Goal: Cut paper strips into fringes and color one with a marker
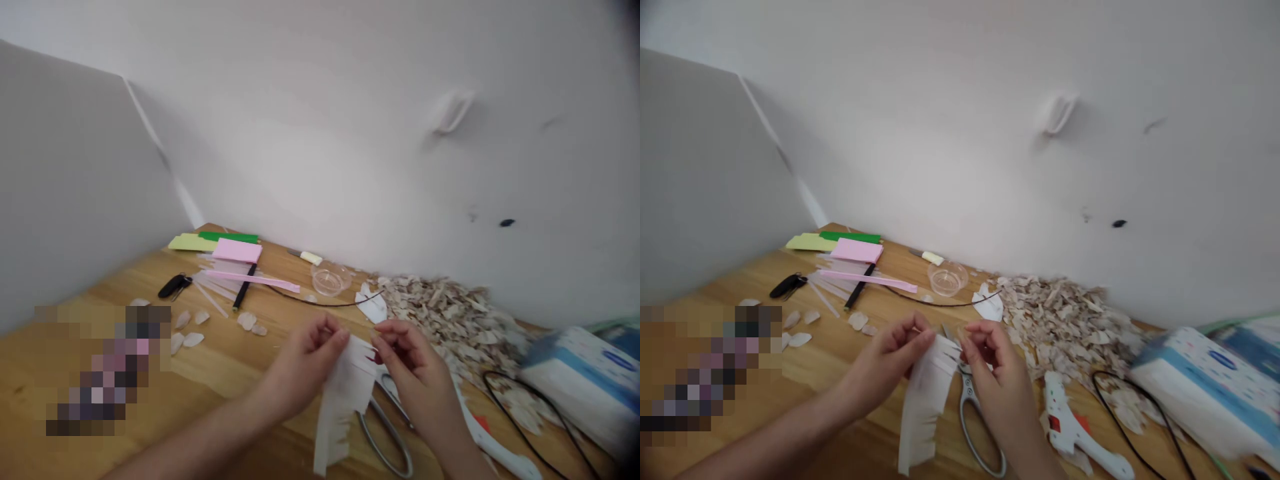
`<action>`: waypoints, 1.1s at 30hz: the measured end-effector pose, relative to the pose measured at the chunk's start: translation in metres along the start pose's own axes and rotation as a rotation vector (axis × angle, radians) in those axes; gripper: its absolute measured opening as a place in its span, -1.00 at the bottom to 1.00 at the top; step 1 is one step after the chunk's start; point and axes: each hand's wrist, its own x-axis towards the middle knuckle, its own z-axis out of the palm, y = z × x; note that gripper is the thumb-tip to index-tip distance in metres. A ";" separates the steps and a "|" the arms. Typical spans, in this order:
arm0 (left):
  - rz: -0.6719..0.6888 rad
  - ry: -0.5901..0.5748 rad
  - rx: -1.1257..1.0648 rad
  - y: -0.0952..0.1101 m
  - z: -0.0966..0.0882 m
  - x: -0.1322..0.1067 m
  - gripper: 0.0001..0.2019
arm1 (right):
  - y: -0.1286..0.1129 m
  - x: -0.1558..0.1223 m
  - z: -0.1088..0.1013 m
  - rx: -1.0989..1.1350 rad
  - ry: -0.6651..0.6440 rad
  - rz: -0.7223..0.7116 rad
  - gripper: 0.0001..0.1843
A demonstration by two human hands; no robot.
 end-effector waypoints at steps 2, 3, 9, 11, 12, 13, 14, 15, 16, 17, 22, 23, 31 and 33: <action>-0.116 -0.014 -0.173 0.005 -0.003 0.000 -0.82 | 0.011 -0.003 -0.007 -0.123 -0.075 0.040 -0.75; -0.172 -0.014 -0.262 0.007 -0.005 0.000 -0.85 | 0.018 -0.006 -0.011 -0.220 -0.130 0.068 -0.78; -0.562 0.088 -0.435 -0.012 -0.013 -0.001 -0.84 | 0.054 -0.037 -0.017 -0.680 -0.384 0.116 -0.65; -0.590 0.101 -0.387 -0.032 -0.014 -0.002 -0.85 | 0.060 -0.044 -0.014 -0.748 -0.383 0.081 -0.66; -0.586 0.117 -0.356 -0.044 -0.015 -0.003 -0.84 | 0.062 -0.045 -0.012 -0.777 -0.369 0.062 -0.66; -0.565 0.145 -0.319 -0.055 -0.017 -0.004 -0.85 | 0.063 -0.046 -0.010 -0.804 -0.352 0.047 -0.65; -0.528 0.174 -0.276 -0.066 -0.019 -0.004 -0.88 | 0.064 -0.045 -0.008 -0.831 -0.331 0.047 -0.63; -0.479 0.208 -0.227 -0.075 -0.021 -0.004 -0.88 | 0.065 -0.044 -0.006 -0.853 -0.316 0.062 -0.61; -0.420 0.231 -0.175 -0.083 -0.024 -0.004 -0.85 | 0.065 -0.042 -0.004 -0.870 -0.307 0.084 -0.58; -0.349 0.243 -0.122 -0.088 -0.028 -0.003 -0.83 | 0.065 -0.041 -0.002 -0.880 -0.302 0.111 -0.55; -0.037 0.223 0.140 -0.093 -0.039 -0.002 -0.75 | 0.066 -0.035 0.002 -0.857 -0.268 0.205 -0.52; 0.007 0.215 0.194 -0.093 -0.040 -0.002 -0.76 | 0.067 -0.033 0.002 -0.847 -0.264 0.217 -0.53; 0.252 0.288 0.748 -0.088 -0.075 0.009 -0.83 | 0.077 -0.019 -0.002 -0.820 -0.246 0.229 -0.58; 0.274 0.369 0.899 -0.071 -0.097 0.021 -0.79 | 0.078 -0.015 -0.003 -0.817 -0.260 0.228 -0.57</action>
